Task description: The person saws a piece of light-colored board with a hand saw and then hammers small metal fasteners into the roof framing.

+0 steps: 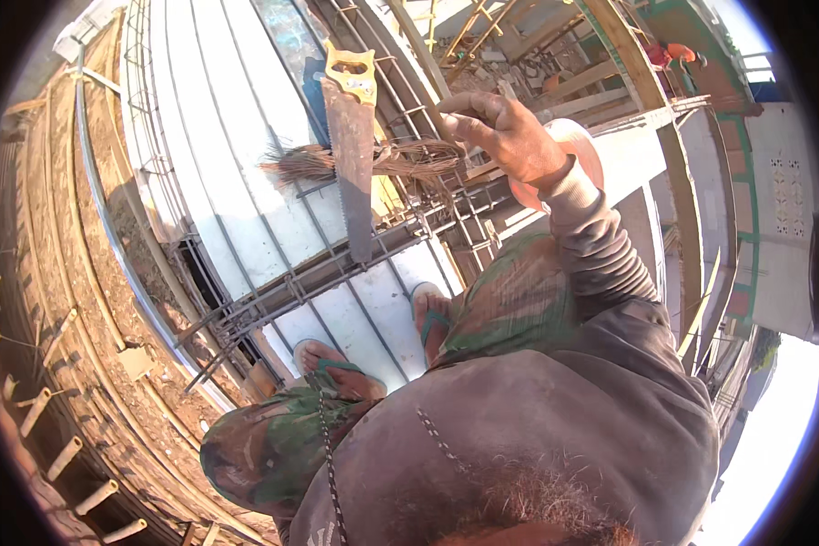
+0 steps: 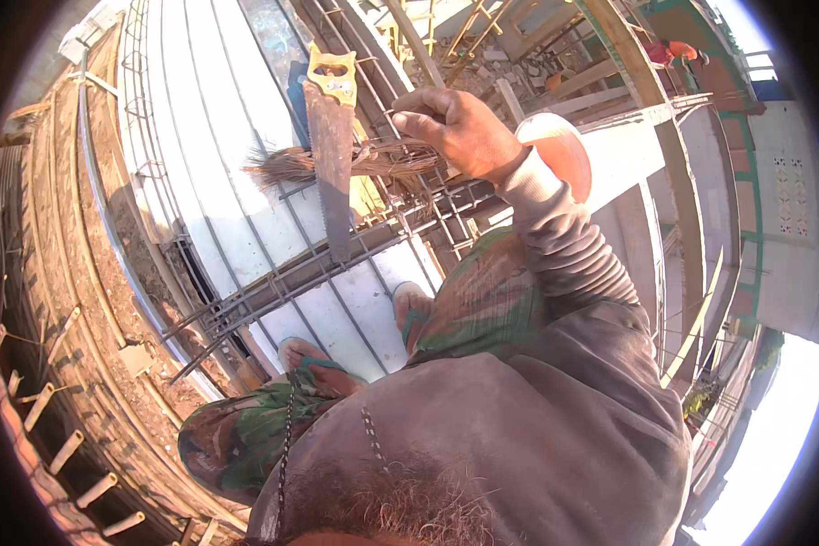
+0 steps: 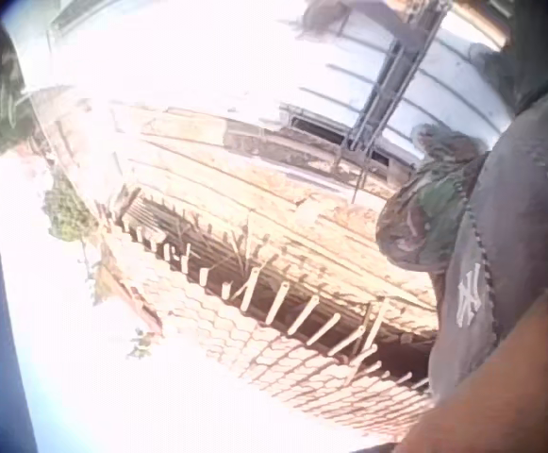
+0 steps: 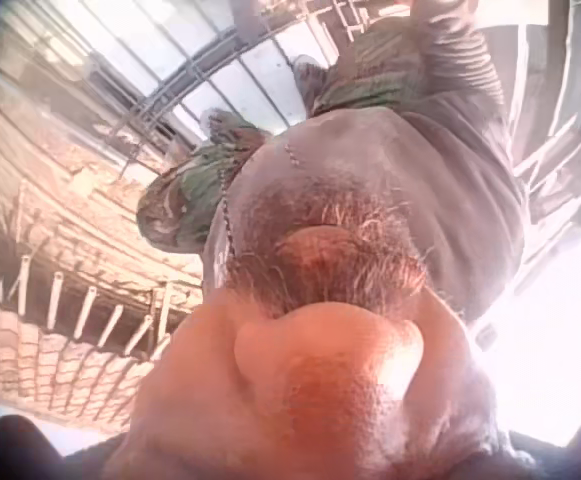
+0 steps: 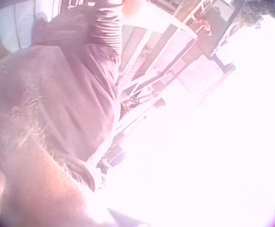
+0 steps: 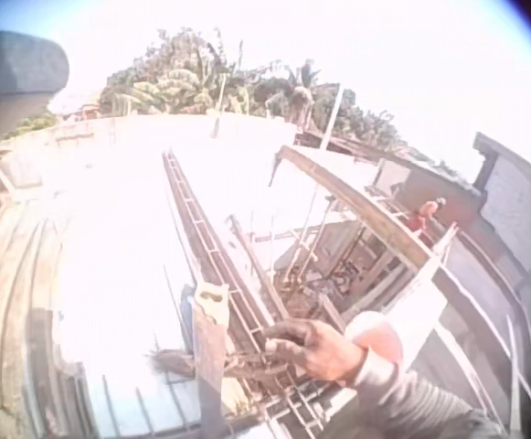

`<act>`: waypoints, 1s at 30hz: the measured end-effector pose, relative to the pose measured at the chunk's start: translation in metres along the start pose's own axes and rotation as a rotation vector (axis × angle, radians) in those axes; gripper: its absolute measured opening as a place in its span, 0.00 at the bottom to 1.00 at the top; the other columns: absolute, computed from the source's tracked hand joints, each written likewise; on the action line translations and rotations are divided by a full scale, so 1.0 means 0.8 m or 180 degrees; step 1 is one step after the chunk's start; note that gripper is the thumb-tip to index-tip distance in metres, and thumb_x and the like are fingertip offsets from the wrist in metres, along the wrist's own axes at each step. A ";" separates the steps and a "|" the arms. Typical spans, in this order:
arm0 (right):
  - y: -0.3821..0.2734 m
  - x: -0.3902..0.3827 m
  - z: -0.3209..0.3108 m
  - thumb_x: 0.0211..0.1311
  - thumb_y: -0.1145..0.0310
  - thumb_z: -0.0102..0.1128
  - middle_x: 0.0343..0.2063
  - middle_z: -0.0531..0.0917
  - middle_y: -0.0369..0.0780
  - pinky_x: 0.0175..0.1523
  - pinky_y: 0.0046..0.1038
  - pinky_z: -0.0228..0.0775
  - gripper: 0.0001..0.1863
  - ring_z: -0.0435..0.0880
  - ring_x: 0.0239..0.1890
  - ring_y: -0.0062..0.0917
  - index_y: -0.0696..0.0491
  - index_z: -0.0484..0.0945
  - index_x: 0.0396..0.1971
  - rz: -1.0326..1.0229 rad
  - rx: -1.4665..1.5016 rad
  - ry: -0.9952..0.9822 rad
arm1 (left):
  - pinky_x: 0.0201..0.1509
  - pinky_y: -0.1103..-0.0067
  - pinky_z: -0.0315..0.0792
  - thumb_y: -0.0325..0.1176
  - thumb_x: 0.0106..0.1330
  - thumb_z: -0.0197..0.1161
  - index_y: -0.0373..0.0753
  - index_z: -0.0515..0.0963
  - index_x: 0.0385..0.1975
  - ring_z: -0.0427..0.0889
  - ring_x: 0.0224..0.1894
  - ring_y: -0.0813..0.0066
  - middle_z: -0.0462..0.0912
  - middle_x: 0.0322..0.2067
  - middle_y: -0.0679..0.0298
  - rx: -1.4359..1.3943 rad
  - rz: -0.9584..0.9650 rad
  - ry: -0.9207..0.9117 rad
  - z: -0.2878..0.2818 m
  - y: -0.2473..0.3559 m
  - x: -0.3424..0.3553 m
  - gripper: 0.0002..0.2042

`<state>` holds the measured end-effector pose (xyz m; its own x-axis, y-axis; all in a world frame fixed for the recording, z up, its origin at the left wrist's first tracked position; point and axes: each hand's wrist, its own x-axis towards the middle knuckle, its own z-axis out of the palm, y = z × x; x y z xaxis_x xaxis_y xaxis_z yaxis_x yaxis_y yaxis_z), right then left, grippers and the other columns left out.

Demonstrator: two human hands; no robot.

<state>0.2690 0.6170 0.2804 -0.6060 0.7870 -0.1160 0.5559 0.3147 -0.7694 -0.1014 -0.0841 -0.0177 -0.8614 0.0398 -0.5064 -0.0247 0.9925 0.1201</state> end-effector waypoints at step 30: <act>0.450 -0.371 -0.031 0.71 0.62 0.60 0.34 0.84 0.38 0.42 0.36 0.80 0.13 0.84 0.33 0.31 0.56 0.81 0.44 0.3133 0.2978 0.2741 | 0.32 0.81 0.69 0.45 0.73 0.65 0.32 0.80 0.52 0.78 0.34 0.82 0.82 0.36 0.65 -0.0516 0.2164 -0.1749 -0.202 0.441 0.045 0.21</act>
<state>0.6629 0.5102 0.0532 0.4237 0.6292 -0.6516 -0.2047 -0.6342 -0.7455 -0.2233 0.2484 0.1443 -0.3519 0.7059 -0.6147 0.2961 0.7069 0.6423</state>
